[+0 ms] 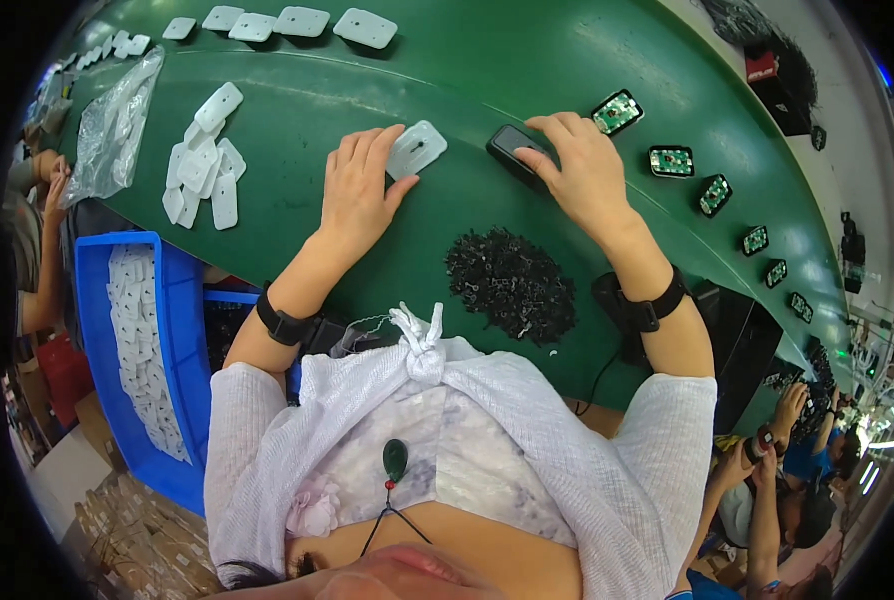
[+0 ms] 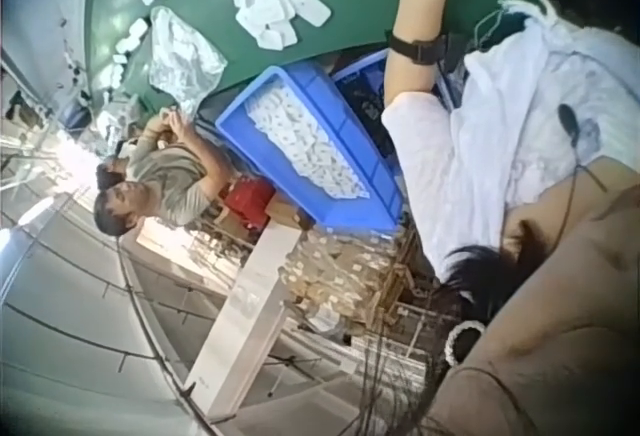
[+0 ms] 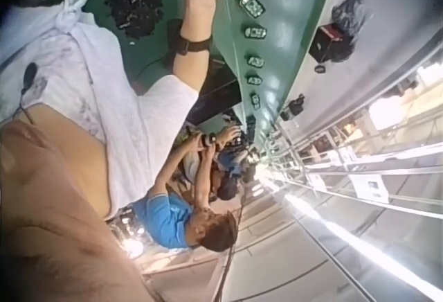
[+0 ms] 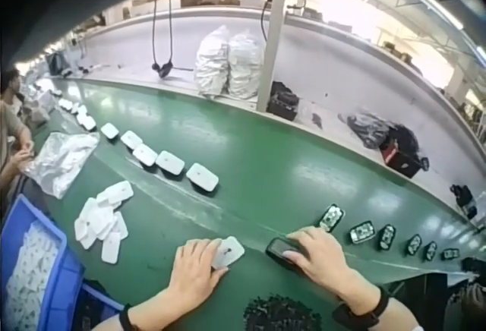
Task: The person assembles electronic devices by inserting a small black component into a white plastic cover and pressing it onto a black housing. They then place the completed unit on the green workbench and repeat the process.
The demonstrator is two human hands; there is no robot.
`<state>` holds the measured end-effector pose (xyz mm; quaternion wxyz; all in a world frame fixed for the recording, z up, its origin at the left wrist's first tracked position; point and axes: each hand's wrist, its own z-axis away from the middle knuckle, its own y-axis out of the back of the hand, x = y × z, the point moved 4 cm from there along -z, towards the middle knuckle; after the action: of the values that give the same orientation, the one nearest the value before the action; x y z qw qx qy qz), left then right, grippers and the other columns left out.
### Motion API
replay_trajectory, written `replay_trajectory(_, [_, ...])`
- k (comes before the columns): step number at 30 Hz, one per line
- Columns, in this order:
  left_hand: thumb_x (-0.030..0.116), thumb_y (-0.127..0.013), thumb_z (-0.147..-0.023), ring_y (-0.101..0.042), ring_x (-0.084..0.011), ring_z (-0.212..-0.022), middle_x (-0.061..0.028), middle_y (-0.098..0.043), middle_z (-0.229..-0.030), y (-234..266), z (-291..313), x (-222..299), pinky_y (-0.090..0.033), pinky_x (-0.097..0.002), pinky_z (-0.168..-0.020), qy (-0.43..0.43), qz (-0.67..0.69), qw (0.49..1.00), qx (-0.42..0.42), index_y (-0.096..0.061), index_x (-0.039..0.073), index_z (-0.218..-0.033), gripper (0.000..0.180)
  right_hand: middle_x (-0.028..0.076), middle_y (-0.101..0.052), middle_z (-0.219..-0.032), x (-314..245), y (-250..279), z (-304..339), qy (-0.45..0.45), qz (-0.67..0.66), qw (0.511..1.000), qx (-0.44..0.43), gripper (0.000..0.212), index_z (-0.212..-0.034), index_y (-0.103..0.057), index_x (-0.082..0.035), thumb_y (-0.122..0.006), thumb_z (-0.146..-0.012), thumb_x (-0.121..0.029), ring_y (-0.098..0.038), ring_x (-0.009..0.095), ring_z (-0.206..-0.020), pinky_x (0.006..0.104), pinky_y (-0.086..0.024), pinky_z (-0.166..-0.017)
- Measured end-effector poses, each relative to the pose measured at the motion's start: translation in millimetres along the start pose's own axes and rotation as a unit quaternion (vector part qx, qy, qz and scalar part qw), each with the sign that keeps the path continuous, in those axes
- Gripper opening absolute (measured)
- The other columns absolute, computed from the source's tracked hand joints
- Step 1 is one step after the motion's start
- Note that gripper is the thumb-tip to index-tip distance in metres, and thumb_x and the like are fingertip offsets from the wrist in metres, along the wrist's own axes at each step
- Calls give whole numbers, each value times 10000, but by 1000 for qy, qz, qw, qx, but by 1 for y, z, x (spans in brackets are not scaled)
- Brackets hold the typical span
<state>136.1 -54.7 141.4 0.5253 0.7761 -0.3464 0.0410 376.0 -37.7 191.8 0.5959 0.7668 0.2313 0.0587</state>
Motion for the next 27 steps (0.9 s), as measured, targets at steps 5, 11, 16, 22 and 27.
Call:
replay_trajectory(5, [37, -721, -708, -519, -274, -1089, -83, -583, -1124, 3, 5, 5, -388, -413, -929, -31, 63, 997, -29, -511, 59, -1233, 566, 52, -605, -962, -37, 4, -2, 64, -41, 994, 76, 186, -935, -651, -82, -709, -790, -184, -564, 271, -883, 384, -445, -777])
replay_trajectory(11, [11, -703, -712, -529, -271, -1074, -78, -600, -1094, 5, 14, 11, -382, -416, -941, -22, 98, 995, -14, -533, 67, -1212, 531, 28, -571, -864, -67, -31, -6, 125, -93, 988, 15, 139, -881, -645, -106, -706, -757, -101, -546, 228, -821, 348, -424, -696])
replay_trajectory(16, [10, -697, -716, -529, -273, -1071, -75, -601, -1089, 5, 16, 11, -379, -422, -944, -17, 101, 995, -6, -538, 70, -1207, 520, 14, -551, -834, -71, -43, -12, 154, -91, 984, -1, 150, -870, -638, -111, -702, -735, -93, -534, 218, -795, 343, -423, -683])
replay_trajectory(22, [14, -695, -716, -527, -273, -1074, -74, -599, -1090, 4, 18, 10, -375, -428, -950, -14, 104, 994, -14, -538, 79, -1208, 521, 11, -529, -805, -77, -42, -12, 213, -35, 976, -1, 177, -878, -610, -113, -688, -719, -101, -530, 206, -786, 328, -413, -657])
replay_trajectory(27, [15, -697, -712, -522, -271, -1079, -68, -597, -1093, 4, 17, 11, -373, -432, -952, -16, 100, 995, -19, -538, 83, -1206, 523, 9, -523, -797, -77, -43, -10, 236, -3, 972, 4, 195, -873, -577, -91, -681, -710, -116, -529, 204, -775, 323, -413, -653])
